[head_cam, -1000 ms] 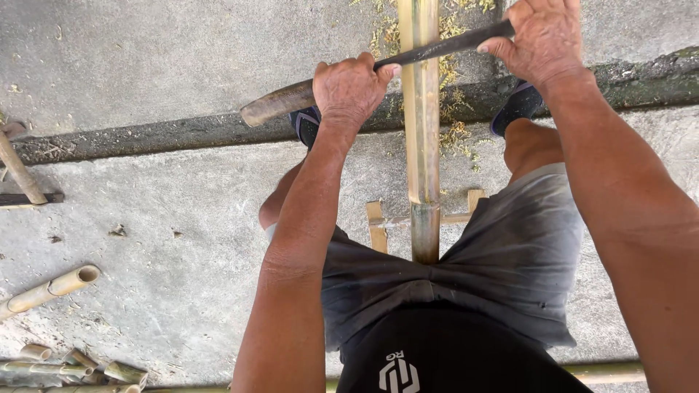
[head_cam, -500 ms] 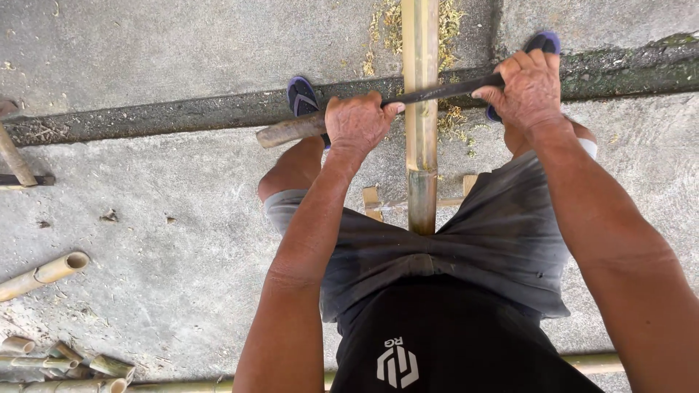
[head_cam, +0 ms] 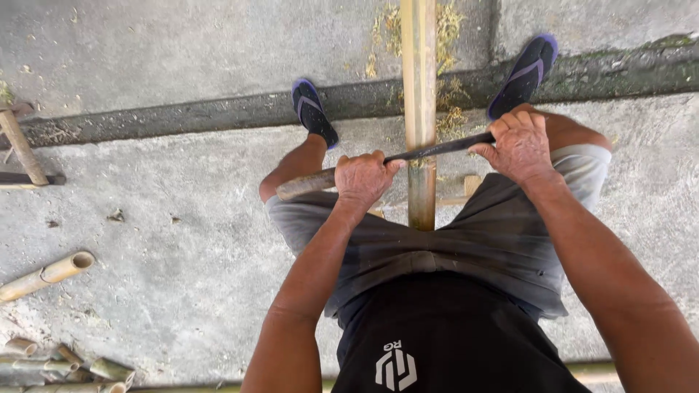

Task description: The person is using a machete to scrape the outer layer off of a bamboo pole held between their legs.

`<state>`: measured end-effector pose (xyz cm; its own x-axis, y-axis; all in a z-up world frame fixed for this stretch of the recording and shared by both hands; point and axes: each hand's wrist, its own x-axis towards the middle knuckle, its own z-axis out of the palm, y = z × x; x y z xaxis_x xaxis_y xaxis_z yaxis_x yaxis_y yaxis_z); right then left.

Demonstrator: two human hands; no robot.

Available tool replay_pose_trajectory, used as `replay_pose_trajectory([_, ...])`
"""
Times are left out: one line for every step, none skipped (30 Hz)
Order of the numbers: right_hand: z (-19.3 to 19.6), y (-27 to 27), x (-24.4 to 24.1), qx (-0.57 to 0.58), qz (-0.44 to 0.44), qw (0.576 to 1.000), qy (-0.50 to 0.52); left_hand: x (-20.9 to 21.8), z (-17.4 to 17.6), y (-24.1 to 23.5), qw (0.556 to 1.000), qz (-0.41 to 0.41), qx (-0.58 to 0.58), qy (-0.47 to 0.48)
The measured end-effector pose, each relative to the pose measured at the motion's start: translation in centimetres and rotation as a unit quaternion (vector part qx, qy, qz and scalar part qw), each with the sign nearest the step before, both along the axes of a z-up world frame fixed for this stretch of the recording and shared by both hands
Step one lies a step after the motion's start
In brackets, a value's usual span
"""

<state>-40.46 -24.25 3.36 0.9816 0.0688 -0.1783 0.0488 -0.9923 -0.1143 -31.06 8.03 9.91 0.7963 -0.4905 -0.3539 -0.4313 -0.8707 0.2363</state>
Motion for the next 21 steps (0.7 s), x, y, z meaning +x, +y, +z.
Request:
replay_pose_trajectory([0.4, -0.1, 0.4, -0.018, 0.001, 1.000, -0.003, 0.3, 0.2, -0.1, 1.000, 0.004, -0.006, -0.004])
replay_pose_trajectory([0.5, -0.1, 0.8, -0.022, -0.003, 1.000, -0.011, 0.4, -0.4, 0.2, 1.000, -0.001, -0.009, -0.011])
replay_pose_trajectory([0.6, -0.2, 1.2, -0.010, 0.000, 1.000, 0.011, 0.6, -1.2, 0.4, 1.000, -0.008, 0.000, 0.010])
replay_pose_trajectory([0.5, -0.3, 1.8, 0.002, 0.006, 0.999, 0.034, 0.9, -2.0, 0.5, 0.999, -0.013, 0.010, 0.031])
replay_pose_trajectory([0.9, -0.7, 3.4, 0.001, 0.002, 1.000, 0.027, 2.8, -1.1, -0.3, 1.000, -0.017, 0.008, 0.025])
replay_pose_trajectory([1.2, -0.5, 3.9, -0.017, 0.017, 0.999, 0.038, 3.7, -0.1, -0.7, 0.998, -0.013, 0.026, 0.054])
replay_pose_trajectory([1.4, -0.3, 4.4, -0.035, 0.033, 0.998, 0.049, 4.6, 0.8, -1.1, 0.996, -0.009, 0.044, 0.083])
replay_pose_trajectory([2.0, -0.6, 6.3, -0.032, 0.032, 0.998, 0.054, 6.3, 0.8, -1.6, 0.995, -0.010, 0.047, 0.088])
replay_pose_trajectory([2.5, -1.0, 8.3, -0.008, -0.006, 0.995, 0.101, 8.1, 0.7, -2.2, 0.996, -0.015, 0.057, 0.073])
replay_pose_trajectory([3.0, -1.3, 10.4, 0.015, -0.044, 0.988, 0.147, 9.9, 0.6, -2.7, 0.996, -0.020, 0.066, 0.058])
replay_pose_trajectory([2.3, -2.0, 12.1, 0.017, -0.043, 0.987, 0.152, 11.6, 0.6, -3.2, 0.995, -0.020, 0.069, 0.063])
replay_pose_trajectory([1.6, -2.9, 14.0, -0.012, -0.031, 0.993, 0.110, 13.5, 0.5, -3.9, 0.997, -0.018, 0.067, 0.042])
replay_pose_trajectory([0.9, -3.7, 15.8, -0.042, -0.020, 0.997, 0.068, 15.5, 0.4, -4.5, 0.998, -0.016, 0.066, 0.020])
replay_pose_trajectory([0.8, -4.3, 17.5, -0.041, -0.020, 0.996, 0.071, 17.2, 0.4, -5.1, 0.997, -0.016, 0.067, 0.023])
replay_pose_trajectory([0.7, -4.8, 19.2, -0.042, -0.032, 0.995, 0.088, 19.0, 0.5, -5.7, 0.997, -0.016, 0.073, 0.021])
replay_pose_trajectory([0.6, -5.3, 21.0, -0.043, -0.043, 0.993, 0.104, 20.8, 0.5, -6.3, 0.997, -0.016, 0.078, 0.017])
replay_pose_trajectory([0.3, -5.7, 22.2, -0.042, -0.042, 0.993, 0.106, 22.1, 0.6, -6.8, 0.997, -0.015, 0.079, 0.019])
replay_pose_trajectory([0.0, -6.1, 23.5, -0.056, -0.026, 0.996, 0.060, 23.5, 0.7, -7.2, 0.997, -0.017, 0.081, 0.008])
replay_pose_trajectory([-0.4, -6.6, 24.7, -0.070, -0.010, 0.997, 0.014, 24.8, 0.8, -7.7, 0.996, -0.019, 0.083, -0.003])
replay_pose_trajectory([-0.4, -6.9, 25.5, -0.069, -0.010, 0.997, 0.017, 26.0, 0.4, -8.0, 0.996, -0.020, 0.085, -0.001])
replay_pose_trajectory([-0.5, -7.2, 26.2, -0.020, -0.025, 0.999, -0.006, 27.2, 0.0, -8.2, 0.996, -0.024, 0.078, -0.023])
